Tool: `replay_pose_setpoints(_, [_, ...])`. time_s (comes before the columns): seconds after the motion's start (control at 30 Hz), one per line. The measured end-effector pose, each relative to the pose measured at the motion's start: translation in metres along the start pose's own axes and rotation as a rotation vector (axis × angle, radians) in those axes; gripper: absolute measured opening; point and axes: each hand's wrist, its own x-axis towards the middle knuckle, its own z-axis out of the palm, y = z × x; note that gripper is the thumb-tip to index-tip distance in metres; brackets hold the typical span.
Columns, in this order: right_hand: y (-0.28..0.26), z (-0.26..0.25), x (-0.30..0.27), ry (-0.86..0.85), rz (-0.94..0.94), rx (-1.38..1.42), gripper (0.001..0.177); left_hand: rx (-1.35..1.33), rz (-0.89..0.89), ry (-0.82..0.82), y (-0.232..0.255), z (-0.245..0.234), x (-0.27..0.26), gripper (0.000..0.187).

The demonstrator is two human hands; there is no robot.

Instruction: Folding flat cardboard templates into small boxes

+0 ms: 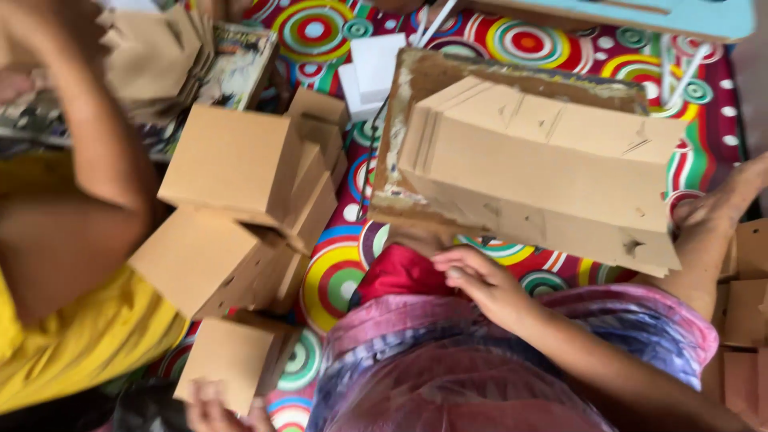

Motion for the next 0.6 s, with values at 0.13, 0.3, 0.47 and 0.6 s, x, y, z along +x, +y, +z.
replay_pose_setpoints(0.13, [0.053,-0.06,-0.038,0.47,-0.223,-0.303,0.022,-0.967,-0.457,-0.33,0.089,0.048,0.111,0.034])
replay_pose_setpoints(0.3, [0.147,-0.108,-0.104,0.524,-0.259,-0.693,0.015,-1.104,-0.385,-0.004,0.133,0.279,0.269,0.024])
replay_pose_setpoints(0.47, [0.244,-0.142,-0.169,0.652,-0.075,-0.811,0.018,-0.346,-0.575,-1.076,0.114,0.513,0.305,0.06])
replay_pose_setpoints(0.6, [0.171,-0.321,-0.072,1.147,-0.129,-0.117,0.066,0.117,-0.331,-1.37,0.076,0.552,0.29,0.074])
